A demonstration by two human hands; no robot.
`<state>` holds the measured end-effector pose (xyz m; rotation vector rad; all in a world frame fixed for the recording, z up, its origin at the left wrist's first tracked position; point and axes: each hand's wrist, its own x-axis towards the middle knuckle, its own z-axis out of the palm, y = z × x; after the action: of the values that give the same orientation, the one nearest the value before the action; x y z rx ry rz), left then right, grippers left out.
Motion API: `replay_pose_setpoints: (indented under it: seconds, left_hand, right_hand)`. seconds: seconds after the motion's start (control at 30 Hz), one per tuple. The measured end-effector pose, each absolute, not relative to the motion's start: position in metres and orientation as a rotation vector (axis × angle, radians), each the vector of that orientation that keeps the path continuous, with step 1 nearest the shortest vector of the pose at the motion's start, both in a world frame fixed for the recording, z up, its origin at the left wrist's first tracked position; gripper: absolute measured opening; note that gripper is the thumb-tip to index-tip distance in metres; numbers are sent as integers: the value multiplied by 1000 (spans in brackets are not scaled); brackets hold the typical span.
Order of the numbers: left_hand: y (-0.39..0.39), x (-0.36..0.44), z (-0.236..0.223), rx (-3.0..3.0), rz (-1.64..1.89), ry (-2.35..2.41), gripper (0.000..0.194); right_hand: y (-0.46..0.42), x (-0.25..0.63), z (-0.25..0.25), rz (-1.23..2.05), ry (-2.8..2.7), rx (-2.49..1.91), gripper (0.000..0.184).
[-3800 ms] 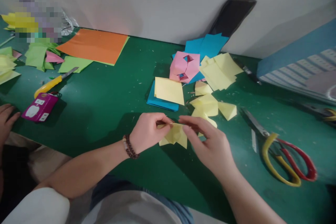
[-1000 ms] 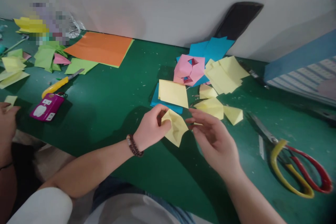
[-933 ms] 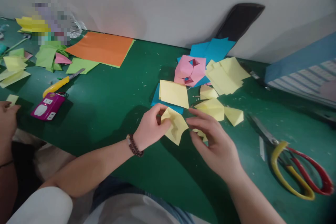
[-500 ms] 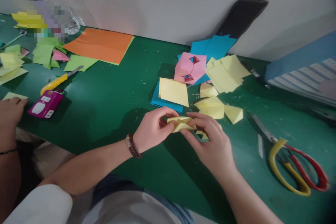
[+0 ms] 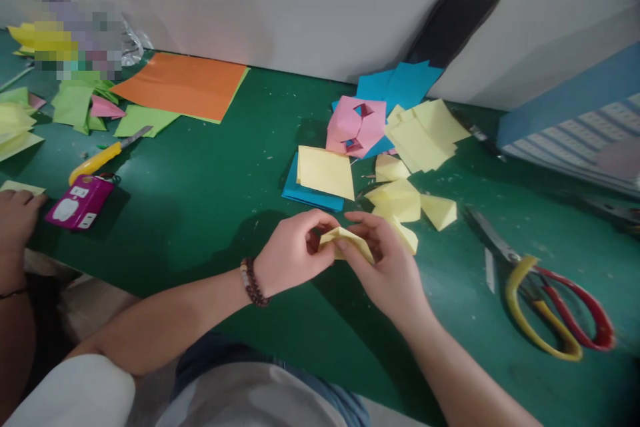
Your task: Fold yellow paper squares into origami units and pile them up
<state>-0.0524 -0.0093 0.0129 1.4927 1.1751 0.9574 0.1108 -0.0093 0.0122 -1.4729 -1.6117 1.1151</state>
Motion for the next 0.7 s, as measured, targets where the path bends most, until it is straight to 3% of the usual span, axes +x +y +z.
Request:
replay_pose_setpoints:
  seconds: [0.13, 0.3, 0.5, 0.7]
  left_hand:
    - [-11, -51, 10, 1564, 955, 1171, 16]
    - [-13, -49, 6, 1548, 962, 1176, 17]
    - [-16, -48, 6, 1493, 953, 1180, 20]
    - [-9, -53, 9, 1458, 1025, 1223, 4]
  right_hand:
    - [-6, 108, 12, 1222, -1517, -1454, 12]
    - [-6, 106, 13, 1278, -1326, -1471, 8]
    - [-7, 108, 8, 1212, -1296, -1446, 11]
    - [-12, 109, 7, 997, -1478, -1406, 24]
